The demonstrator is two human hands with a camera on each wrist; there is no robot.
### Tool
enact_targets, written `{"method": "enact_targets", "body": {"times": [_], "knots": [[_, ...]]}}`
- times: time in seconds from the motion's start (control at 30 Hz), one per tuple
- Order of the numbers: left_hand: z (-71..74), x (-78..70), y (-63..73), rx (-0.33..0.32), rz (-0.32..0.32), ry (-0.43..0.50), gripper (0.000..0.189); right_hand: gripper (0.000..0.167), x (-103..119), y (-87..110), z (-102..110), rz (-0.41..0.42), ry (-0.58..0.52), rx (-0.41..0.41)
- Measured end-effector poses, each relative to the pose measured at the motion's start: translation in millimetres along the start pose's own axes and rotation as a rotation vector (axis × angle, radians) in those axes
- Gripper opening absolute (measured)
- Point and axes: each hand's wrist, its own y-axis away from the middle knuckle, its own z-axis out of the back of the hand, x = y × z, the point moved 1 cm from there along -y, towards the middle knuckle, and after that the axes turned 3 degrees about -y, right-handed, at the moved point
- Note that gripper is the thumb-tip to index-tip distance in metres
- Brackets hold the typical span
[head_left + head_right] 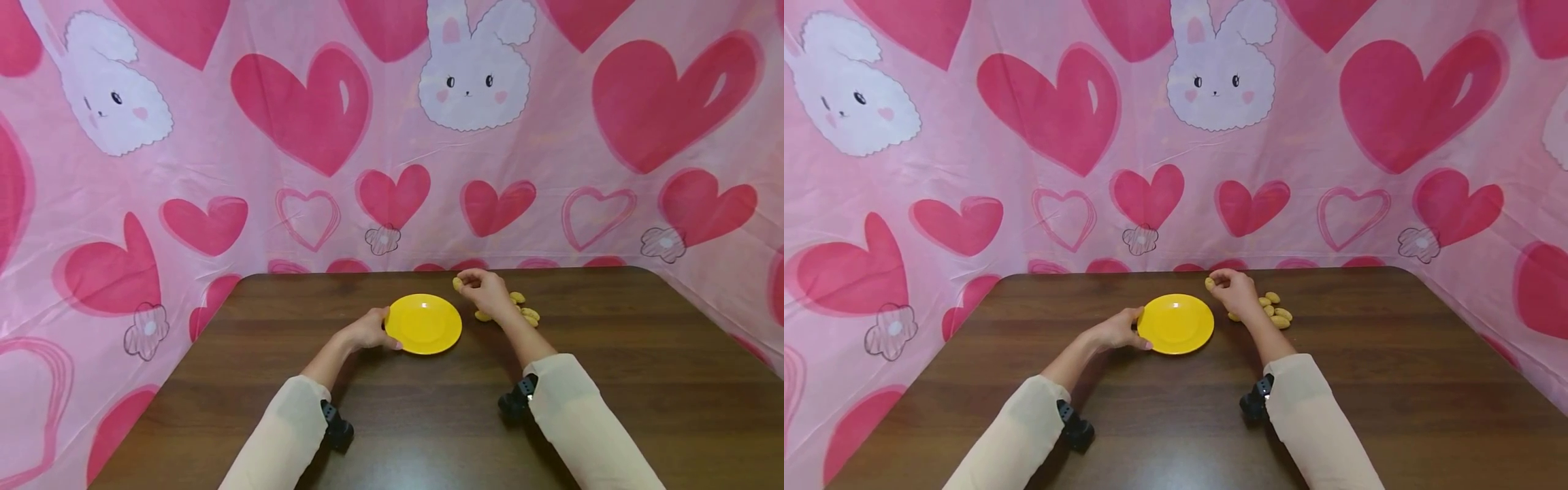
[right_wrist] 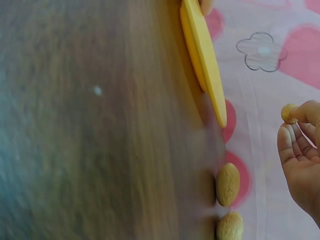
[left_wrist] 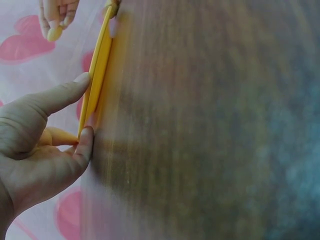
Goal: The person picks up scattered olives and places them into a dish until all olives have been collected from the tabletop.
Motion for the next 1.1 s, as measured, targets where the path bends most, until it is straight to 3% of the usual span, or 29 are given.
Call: {"method": "enact_targets", "body": {"times": [0.13,0.4,1.1], "knots": [[1.3,0.3,0.3,0.009,0.014,0.009,0.066,0.025,2.2,-1.4,-8.2,0.012,0.012,0.018],[0.2,0.6,-1.3,0.013,-0.032,0.014,0.053,0.024,3.1,-6.0,-25.2,-0.016,0.019,0.059],[1.6,-0.5,1.6,0.038,-0.04,0.029,0.052,0.021,23.0,-15.2,-63.3,-0.075,-0.043,0.161]]}}
